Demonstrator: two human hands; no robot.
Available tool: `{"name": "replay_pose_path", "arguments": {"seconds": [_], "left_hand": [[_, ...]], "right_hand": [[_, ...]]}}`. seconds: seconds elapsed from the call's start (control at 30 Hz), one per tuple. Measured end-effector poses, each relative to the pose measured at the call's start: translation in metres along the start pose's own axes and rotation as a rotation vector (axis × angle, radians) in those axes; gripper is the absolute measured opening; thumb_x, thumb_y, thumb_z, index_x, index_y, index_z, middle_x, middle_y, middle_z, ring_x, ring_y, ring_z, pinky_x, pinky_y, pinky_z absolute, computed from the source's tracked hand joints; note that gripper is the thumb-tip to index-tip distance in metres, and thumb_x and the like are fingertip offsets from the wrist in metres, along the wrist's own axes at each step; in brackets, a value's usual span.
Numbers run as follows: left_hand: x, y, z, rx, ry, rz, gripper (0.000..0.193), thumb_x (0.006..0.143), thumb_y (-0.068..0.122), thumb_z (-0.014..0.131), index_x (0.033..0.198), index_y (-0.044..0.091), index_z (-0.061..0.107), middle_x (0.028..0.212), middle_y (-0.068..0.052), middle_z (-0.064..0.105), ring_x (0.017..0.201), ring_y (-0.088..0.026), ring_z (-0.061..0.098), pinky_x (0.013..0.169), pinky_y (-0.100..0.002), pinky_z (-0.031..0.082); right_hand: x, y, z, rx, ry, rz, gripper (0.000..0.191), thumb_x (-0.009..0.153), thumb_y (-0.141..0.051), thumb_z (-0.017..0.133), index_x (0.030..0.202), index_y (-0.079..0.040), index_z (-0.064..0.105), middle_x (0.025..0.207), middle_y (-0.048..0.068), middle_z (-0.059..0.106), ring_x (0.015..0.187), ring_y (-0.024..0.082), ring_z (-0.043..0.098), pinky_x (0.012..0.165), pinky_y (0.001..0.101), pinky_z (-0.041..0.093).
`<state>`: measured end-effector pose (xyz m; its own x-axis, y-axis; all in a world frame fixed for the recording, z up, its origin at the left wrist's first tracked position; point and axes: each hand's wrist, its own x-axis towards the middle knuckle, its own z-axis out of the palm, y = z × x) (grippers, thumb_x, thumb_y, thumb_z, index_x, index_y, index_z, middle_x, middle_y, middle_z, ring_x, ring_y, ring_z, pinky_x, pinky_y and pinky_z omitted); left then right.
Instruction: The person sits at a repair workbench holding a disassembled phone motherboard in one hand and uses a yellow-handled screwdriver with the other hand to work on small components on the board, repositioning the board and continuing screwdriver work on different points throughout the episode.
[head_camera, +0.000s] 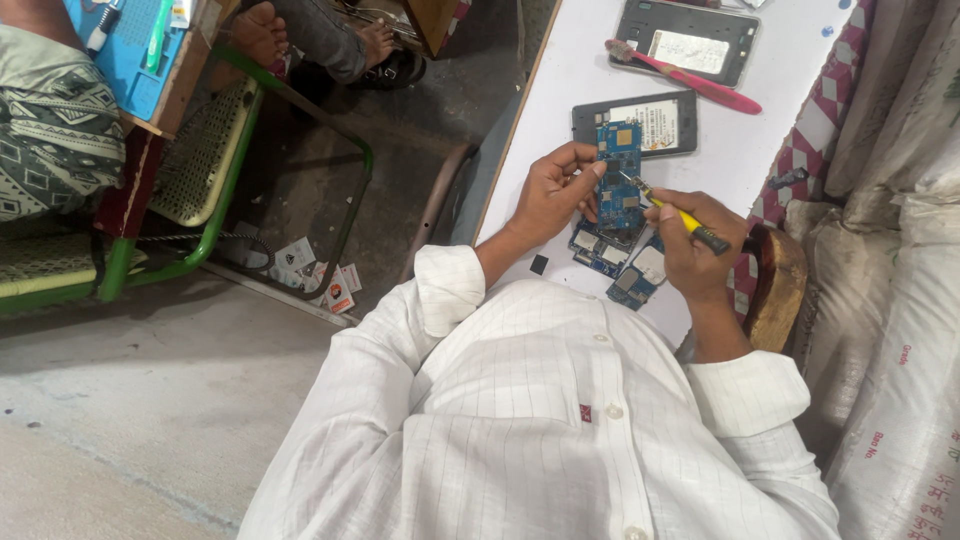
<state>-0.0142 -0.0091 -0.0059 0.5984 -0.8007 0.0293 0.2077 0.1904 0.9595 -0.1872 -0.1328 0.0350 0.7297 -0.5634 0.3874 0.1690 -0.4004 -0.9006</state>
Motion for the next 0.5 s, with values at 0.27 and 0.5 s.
{"name": "replay_pose_path", "arguments": {"seconds": [0.27,0.5], "left_hand": [[-0.002,-0.003,0.002,0.053,-0.03,0.066,0.024,0.103,0.014,0.063,0.118,-0.004,0.063,0.089,-0.005,0.068,0.063,-0.006,0.066,0.052,-0.022,0.058],[-0.003,-0.005,0.003,0.071,-0.028,0.082,0.025,0.103,0.014,0.063,0.119,-0.004,0.063,0.09,-0.006,0.07,0.062,-0.005,0.066,0.052,-0.021,0.057]], "right_hand": [[0.0,-0.013,0.004,-0.175,-0.022,-0.109,0.021,0.1,0.0,0.062,0.117,0.001,0.073,0.093,0.014,0.075,0.081,0.018,0.073,0.076,0.0277,0.059],[0.002,-0.021,0.008,-0.293,-0.051,-0.264,0.02,0.099,-0.001,0.065,0.118,0.0,0.072,0.099,0.015,0.075,0.088,0.022,0.076,0.077,0.0305,0.06]]}}
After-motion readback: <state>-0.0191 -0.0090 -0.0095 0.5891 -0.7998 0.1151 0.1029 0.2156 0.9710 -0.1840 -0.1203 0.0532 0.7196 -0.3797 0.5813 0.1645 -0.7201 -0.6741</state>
